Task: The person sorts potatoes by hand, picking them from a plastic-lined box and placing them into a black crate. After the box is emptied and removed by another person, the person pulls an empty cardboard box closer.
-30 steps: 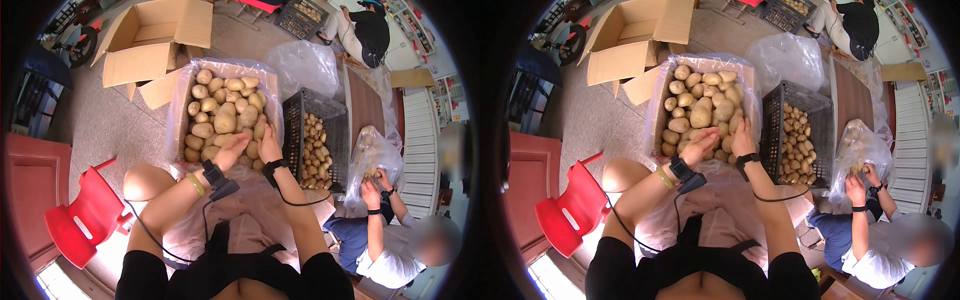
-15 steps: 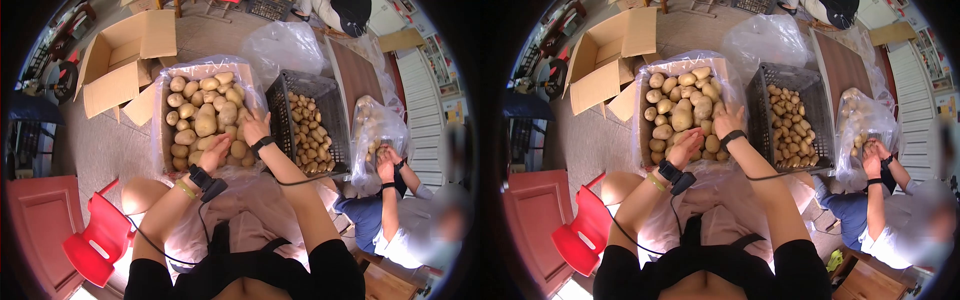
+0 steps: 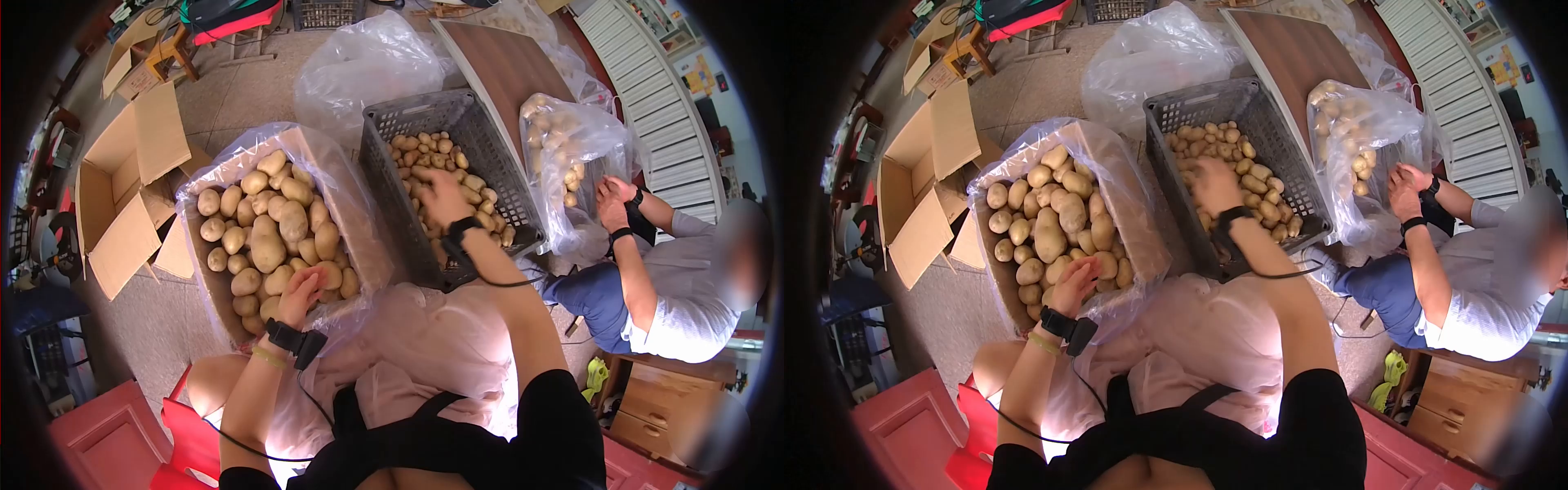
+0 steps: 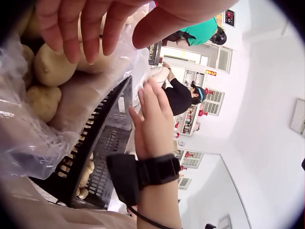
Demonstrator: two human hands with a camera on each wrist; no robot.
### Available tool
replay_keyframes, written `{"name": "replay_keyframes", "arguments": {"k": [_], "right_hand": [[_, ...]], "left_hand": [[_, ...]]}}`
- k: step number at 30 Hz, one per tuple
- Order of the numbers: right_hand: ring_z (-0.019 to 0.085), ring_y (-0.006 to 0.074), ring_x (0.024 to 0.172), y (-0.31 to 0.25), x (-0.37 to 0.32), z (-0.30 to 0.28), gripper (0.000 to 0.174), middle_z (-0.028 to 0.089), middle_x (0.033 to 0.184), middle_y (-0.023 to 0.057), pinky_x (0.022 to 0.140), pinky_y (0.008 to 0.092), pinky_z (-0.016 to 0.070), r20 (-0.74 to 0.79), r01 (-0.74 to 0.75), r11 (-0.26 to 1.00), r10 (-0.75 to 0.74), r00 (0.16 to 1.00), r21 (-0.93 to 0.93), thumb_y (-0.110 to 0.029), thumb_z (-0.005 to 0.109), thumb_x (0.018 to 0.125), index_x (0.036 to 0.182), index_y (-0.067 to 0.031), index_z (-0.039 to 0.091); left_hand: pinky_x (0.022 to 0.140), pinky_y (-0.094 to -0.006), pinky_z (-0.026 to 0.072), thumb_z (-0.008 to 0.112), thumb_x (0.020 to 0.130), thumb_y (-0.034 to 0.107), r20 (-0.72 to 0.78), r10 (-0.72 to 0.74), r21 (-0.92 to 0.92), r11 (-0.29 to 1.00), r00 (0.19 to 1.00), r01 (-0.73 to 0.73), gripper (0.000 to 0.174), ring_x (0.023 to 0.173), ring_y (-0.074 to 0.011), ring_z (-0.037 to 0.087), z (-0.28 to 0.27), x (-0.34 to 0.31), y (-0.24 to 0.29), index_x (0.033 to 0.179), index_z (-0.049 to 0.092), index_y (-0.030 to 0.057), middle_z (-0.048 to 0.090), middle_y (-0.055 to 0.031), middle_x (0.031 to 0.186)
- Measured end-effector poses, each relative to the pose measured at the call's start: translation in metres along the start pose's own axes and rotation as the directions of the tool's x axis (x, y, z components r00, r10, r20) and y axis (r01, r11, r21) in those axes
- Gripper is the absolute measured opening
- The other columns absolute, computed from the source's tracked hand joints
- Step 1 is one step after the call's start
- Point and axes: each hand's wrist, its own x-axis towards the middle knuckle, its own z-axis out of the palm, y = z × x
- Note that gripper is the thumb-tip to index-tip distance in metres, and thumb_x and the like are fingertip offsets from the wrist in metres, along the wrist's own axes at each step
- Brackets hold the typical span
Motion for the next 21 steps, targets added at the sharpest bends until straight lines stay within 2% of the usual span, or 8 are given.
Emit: {"name": "replay_keyframes", "arguments": {"k": [1,3,5,7,9,11,12,21], "right_hand": [[0.047,0.0320,0.090,0.027,-0.002,-0.013,0.030,0.050,0.095,0.0160,0.078,0.0359,0.0389,0.104,-0.222,0.961,0.241,0.965,-0.165,-0.014,0.053,0.069,0.098,-0.0060,0.049],[0.046,0.0324,0.096,0.126,-0.015,-0.002,0.036,0.048,0.103,0.0173,0.080,0.0354,0.0385,0.285,-0.220,0.839,0.397,0.872,-0.498,-0.018,0.054,0.069,0.102,-0.0052,0.048],[0.041,0.0321,0.105,0.109,-0.023,-0.026,0.045,0.042,0.114,0.0179,0.085,0.0356,0.0357,0.232,-0.614,0.699,0.708,0.667,-0.367,-0.026,0.053,0.071,0.110,-0.0048,0.043],[0.037,0.0310,0.110,0.145,-0.036,-0.014,0.053,0.038,0.119,0.0183,0.089,0.0342,0.0328,0.283,-0.565,0.530,0.837,0.469,-0.632,-0.034,0.051,0.072,0.115,-0.0049,0.038],[0.045,0.0296,0.104,0.257,-0.073,0.027,0.048,0.048,0.106,0.0216,0.085,0.0365,0.0382,0.276,-0.477,0.590,0.770,0.576,-0.651,-0.030,0.053,0.071,0.110,-0.0040,0.044],[0.053,0.0270,0.093,0.336,-0.108,0.061,0.045,0.053,0.098,0.0218,0.076,0.0357,0.0442,0.282,-0.167,0.572,0.611,0.740,-0.803,-0.029,0.050,0.072,0.109,-0.0039,0.045],[0.053,0.0270,0.093,0.322,-0.083,0.065,0.045,0.053,0.098,0.0218,0.076,0.0357,0.0442,0.306,-0.128,0.588,0.581,0.754,-0.799,-0.029,0.050,0.072,0.109,-0.0039,0.045],[0.058,0.0249,0.081,0.243,-0.044,0.013,0.040,0.054,0.094,0.0216,0.066,0.0331,0.0481,0.551,-0.356,0.701,0.709,0.441,-0.618,-0.026,0.051,0.072,0.104,-0.0027,0.047]], "left_hand": [[0.084,-0.0271,0.0323,0.041,0.084,0.023,-0.009,-0.011,0.018,1.000,1.000,0.011,0.029,0.101,-0.0140,0.045,0.000,0.002,-0.001,0.109,0.044,0.0085,0.049,-0.0033,0.108],[0.076,-0.0219,0.0358,0.043,0.084,0.021,-0.035,-0.011,-0.010,1.000,0.999,0.011,0.025,0.093,-0.0090,0.047,0.000,0.006,-0.003,0.105,0.047,0.0088,0.051,0.0001,0.100],[0.073,-0.0196,0.0369,0.044,0.084,0.020,-0.027,-0.039,-0.050,0.998,0.999,0.038,0.024,0.090,-0.0082,0.049,0.003,0.006,-0.001,0.105,0.047,0.0083,0.052,0.0000,0.098],[0.071,-0.0183,0.0379,0.045,0.083,0.019,-0.056,-0.060,-0.087,0.995,0.997,0.055,0.024,0.086,-0.0082,0.051,0.005,0.007,0.003,0.104,0.047,0.0074,0.052,-0.0004,0.096],[0.072,-0.0187,0.0383,0.044,0.083,0.019,-0.034,-0.080,-0.109,0.991,0.996,0.076,0.024,0.086,-0.0085,0.051,0.004,0.011,0.003,0.104,0.046,0.0067,0.052,-0.0004,0.095],[0.072,-0.0195,0.0391,0.045,0.083,0.018,-0.066,-0.063,-0.142,0.988,0.996,0.053,0.024,0.085,-0.0084,0.051,0.006,0.012,0.007,0.105,0.046,0.0063,0.052,-0.0013,0.096],[0.076,-0.0212,0.0388,0.044,0.083,0.017,-0.042,-0.049,-0.134,0.990,0.998,0.043,0.024,0.087,-0.0100,0.051,0.004,0.014,0.005,0.105,0.046,0.0068,0.051,-0.0023,0.099],[0.081,-0.0240,0.0382,0.044,0.084,0.019,0.035,0.068,-0.166,0.984,0.997,-0.061,0.027,0.093,-0.0116,0.049,0.001,0.012,0.004,0.107,0.044,0.0052,0.050,-0.0048,0.103]]}}
